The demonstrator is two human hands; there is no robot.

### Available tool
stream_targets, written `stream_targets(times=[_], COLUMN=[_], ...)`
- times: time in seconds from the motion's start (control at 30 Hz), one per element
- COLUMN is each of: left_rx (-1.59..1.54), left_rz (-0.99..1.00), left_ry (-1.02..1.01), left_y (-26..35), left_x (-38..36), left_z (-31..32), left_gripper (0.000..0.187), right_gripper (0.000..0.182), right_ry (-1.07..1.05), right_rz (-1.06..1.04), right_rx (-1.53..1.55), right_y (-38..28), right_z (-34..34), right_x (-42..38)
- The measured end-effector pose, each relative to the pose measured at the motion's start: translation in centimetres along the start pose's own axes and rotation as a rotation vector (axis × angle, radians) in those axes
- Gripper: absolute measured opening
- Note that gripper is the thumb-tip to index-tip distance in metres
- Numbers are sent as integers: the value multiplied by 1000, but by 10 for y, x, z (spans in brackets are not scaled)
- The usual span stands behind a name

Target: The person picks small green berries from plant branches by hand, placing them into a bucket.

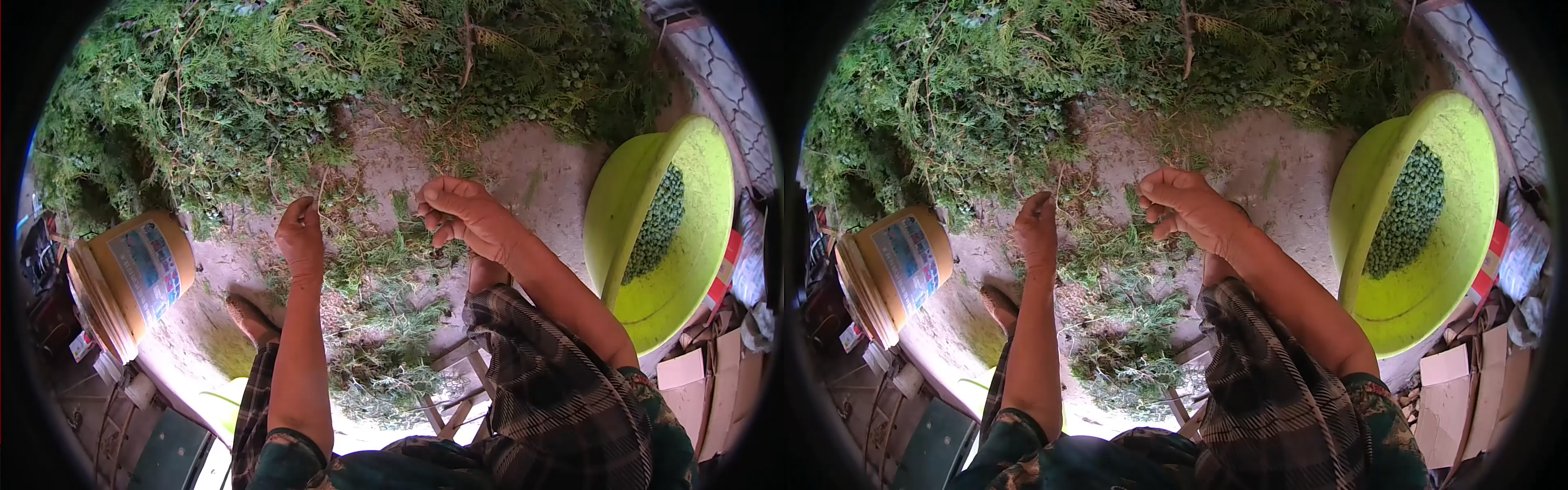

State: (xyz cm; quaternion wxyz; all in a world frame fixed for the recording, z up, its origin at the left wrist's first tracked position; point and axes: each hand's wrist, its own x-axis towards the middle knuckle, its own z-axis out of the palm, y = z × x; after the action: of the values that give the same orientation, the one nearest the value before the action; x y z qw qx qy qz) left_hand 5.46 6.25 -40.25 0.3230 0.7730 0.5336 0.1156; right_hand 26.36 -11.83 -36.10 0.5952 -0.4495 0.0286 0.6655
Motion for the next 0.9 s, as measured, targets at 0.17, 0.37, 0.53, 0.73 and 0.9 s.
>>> stream_targets(times=[0.17, 0.37, 0.53, 0.73, 0.9], left_rx=[236, 180, -179, 177, 323], left_rz=[135, 191, 49, 212, 102], left_ry=[-50, 58, -279, 8, -89], left_y=[-1, 23, 59, 21, 21], left_x=[-6, -24, -59, 26, 38], left_z=[16, 2, -18, 0, 14], left_gripper=[19, 20, 19, 19, 10], right_gripper=[20, 18, 21, 25, 26], right_ry=[-54, 3, -15, -98, -69], right_rz=[92, 136, 247, 283, 256], right_rx=[139, 131, 274, 275, 216], right_y=[8, 25, 39, 43, 37], right_z=[-6, 0, 11, 2, 2], right_x=[2, 5, 3, 4, 2])
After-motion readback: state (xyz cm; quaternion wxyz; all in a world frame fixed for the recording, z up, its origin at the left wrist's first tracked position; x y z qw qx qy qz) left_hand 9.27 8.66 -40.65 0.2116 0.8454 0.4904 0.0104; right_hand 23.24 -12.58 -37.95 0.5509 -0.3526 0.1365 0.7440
